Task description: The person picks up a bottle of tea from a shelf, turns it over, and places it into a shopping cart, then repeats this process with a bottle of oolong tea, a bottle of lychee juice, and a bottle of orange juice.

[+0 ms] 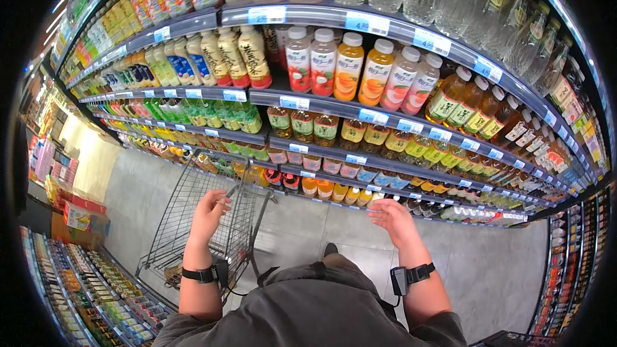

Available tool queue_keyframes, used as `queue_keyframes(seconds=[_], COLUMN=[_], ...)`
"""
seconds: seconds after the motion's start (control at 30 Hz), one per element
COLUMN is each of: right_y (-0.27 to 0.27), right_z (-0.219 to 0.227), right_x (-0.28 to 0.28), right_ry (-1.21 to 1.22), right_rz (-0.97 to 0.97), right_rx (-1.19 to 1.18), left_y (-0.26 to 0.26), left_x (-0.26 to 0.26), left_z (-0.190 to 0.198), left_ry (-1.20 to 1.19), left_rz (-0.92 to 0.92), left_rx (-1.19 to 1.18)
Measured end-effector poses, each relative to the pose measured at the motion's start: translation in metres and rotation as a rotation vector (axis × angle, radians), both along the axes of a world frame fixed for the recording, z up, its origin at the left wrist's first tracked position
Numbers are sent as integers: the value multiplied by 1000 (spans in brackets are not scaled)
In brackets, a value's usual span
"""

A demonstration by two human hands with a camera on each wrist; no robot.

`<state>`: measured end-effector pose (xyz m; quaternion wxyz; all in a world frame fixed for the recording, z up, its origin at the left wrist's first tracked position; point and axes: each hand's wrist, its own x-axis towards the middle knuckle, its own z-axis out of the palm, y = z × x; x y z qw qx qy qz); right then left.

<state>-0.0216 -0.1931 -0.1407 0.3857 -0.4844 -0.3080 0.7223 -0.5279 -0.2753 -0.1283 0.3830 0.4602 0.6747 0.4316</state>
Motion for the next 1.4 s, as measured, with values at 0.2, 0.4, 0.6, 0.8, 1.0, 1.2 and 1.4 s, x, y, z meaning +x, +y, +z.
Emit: queue_keyframes(seconds=[0.2,0.4,0.6,0.8,1.0,1.2,1.4], right_y=[53,95,134,170,202,231,247], right_z=[38,57,90,147,203,208,211], right_x=[29,18,-29,-93,-159,-192,-205], right_ry=[-45,-108,-126,-45,-56,-186,-259], right_rz=[19,140,217,253,247,381,409], right_rx=[146,283,453,546,656,784,712], left_y=[55,90,137,204,277,322,348], left_x=[46,82,96,103,105,100,89], left_z=[22,43,88,145,175,188,185], left_ry=[45,42,231,244,185,198,262], left_rz=[-29,-38,-67,-121,-172,-230,-358], left_rx=[46,133,288,577,690,660,691])
